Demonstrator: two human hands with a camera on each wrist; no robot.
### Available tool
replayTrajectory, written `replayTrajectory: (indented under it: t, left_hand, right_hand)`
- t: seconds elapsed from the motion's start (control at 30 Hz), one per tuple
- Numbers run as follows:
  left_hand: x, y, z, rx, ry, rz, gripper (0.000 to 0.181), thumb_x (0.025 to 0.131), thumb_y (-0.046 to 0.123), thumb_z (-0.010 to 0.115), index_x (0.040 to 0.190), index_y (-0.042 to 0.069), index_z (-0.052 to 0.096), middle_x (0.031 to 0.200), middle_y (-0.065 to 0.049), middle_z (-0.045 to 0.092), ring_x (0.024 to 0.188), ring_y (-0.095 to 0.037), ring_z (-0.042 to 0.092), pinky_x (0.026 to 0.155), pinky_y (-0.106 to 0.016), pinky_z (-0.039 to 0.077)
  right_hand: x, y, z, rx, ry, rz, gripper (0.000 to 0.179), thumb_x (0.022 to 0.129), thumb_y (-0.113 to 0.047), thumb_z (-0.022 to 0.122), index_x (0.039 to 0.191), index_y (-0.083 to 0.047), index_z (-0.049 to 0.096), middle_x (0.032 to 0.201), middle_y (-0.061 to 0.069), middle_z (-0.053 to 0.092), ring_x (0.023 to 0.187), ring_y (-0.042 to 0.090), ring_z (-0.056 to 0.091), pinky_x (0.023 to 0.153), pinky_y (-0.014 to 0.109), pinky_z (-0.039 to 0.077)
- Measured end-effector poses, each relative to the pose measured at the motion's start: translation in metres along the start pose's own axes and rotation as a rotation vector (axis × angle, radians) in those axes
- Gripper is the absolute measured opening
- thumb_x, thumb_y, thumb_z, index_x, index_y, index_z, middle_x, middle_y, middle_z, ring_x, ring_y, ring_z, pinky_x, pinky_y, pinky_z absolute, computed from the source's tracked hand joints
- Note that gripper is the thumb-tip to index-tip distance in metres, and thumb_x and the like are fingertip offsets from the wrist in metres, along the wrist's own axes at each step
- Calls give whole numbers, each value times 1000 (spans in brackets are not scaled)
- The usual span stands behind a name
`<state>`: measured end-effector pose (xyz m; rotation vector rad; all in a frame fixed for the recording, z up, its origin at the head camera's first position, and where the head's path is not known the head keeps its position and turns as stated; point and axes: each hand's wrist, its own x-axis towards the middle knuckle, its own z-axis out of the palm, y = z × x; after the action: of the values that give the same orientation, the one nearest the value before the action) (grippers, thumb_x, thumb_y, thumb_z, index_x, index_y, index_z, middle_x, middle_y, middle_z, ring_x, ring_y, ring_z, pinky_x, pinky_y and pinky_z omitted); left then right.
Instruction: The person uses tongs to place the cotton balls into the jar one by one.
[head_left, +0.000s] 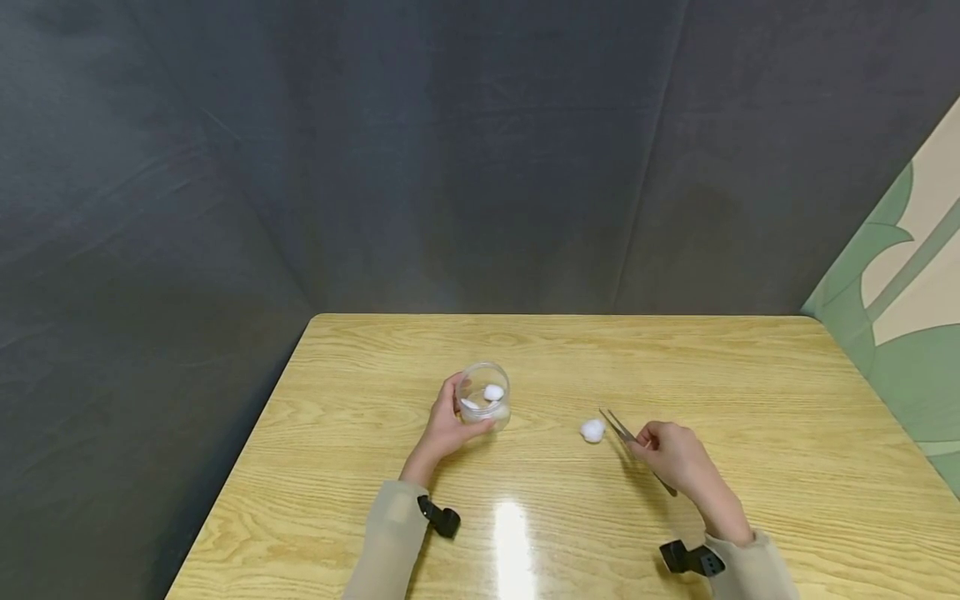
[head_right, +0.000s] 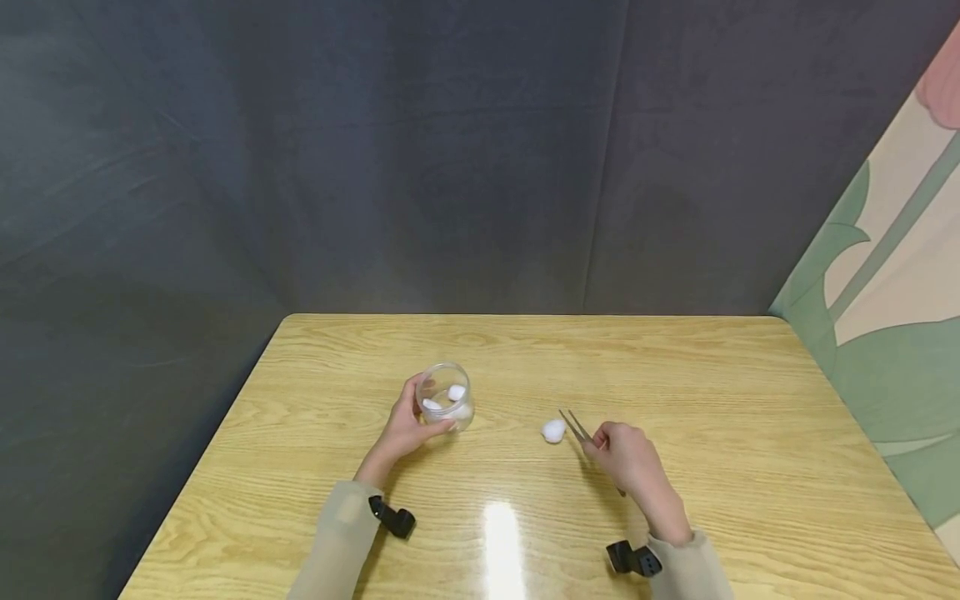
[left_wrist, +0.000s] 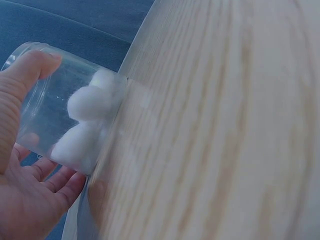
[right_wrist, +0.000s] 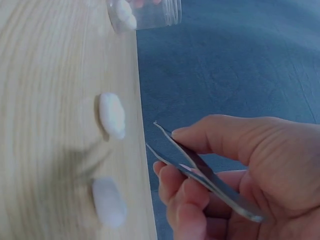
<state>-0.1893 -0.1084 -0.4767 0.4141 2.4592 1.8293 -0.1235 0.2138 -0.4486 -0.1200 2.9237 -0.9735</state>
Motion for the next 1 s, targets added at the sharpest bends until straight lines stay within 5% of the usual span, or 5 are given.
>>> replayTrajectory:
  t: [1.0]
  left_hand:
    - [0, -2, 0, 21, -3, 16, 79, 76, 3, 75, 139, -5, 29, 136, -28, 38, 119, -44, 40, 90, -48, 37]
  right_hand:
    - [1, 1, 13, -8, -56, 8, 21, 84, -8, 65, 66, -7, 55, 57, -2, 47, 51, 12, 40, 47, 24, 32]
